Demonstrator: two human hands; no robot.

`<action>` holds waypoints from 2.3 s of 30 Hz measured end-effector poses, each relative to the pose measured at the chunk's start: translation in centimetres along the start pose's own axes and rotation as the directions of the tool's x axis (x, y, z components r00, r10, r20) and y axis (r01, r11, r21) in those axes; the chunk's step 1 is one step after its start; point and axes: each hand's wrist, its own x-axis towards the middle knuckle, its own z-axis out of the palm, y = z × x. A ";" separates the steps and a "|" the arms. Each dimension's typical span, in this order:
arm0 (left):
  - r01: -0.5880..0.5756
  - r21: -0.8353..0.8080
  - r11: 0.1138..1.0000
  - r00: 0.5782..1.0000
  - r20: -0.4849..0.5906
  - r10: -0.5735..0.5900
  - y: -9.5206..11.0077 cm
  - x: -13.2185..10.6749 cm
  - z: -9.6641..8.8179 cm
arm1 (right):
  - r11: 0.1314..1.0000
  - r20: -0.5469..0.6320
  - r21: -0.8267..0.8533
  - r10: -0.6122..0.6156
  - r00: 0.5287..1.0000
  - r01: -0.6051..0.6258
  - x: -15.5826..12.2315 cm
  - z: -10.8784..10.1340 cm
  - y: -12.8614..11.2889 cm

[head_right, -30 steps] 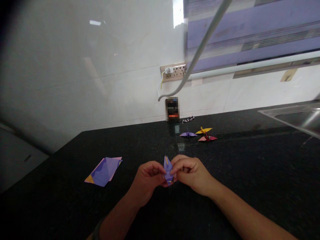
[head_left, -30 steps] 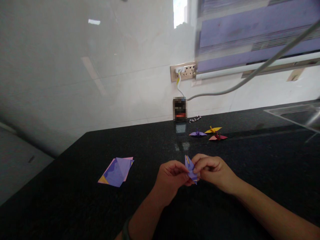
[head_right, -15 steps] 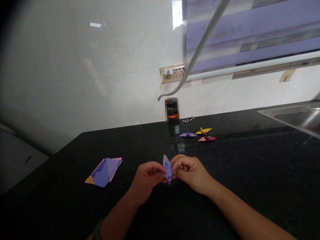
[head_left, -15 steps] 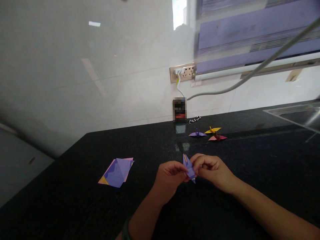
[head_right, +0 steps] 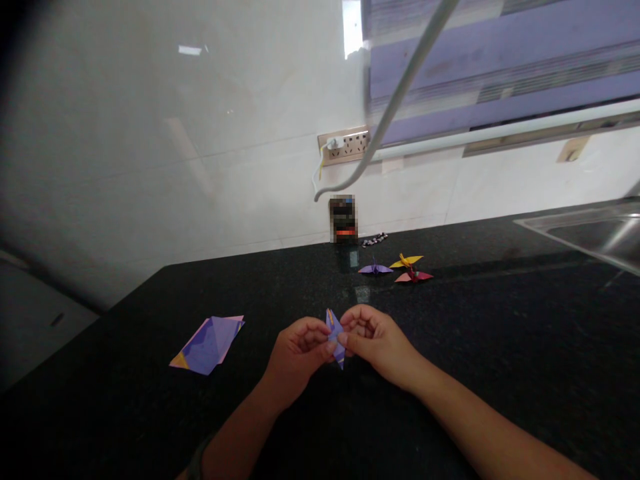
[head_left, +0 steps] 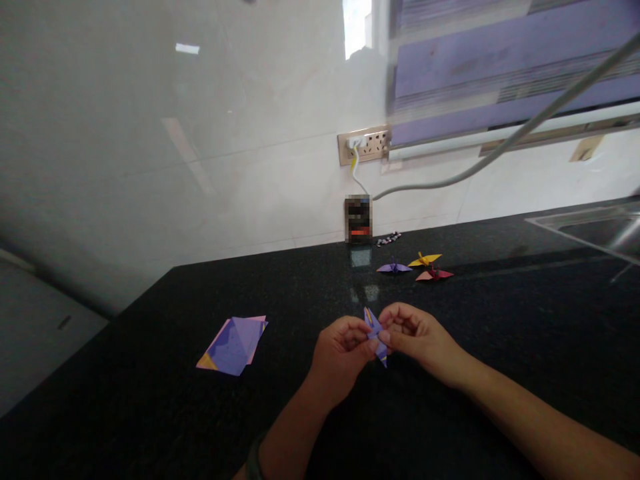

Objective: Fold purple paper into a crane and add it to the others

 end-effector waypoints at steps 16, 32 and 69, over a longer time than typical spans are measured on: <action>-0.021 0.433 0.901 0.997 0.075 -0.013 0.2 -0.1 -0.5 | 0.978 0.026 -0.208 0.030 0.999 -0.024 -0.1 0.1 -0.5; -0.086 0.505 0.859 0.996 0.028 0.084 -0.2 -0.4 0.3 | 0.986 0.007 -0.166 0.023 1.000 -0.021 -0.4 0.6 0.0; 0.033 0.108 0.994 0.998 -0.057 -0.027 0.7 -0.1 0.4 | 0.748 -0.020 -0.600 -0.370 0.929 0.285 -1.0 0.7 -0.1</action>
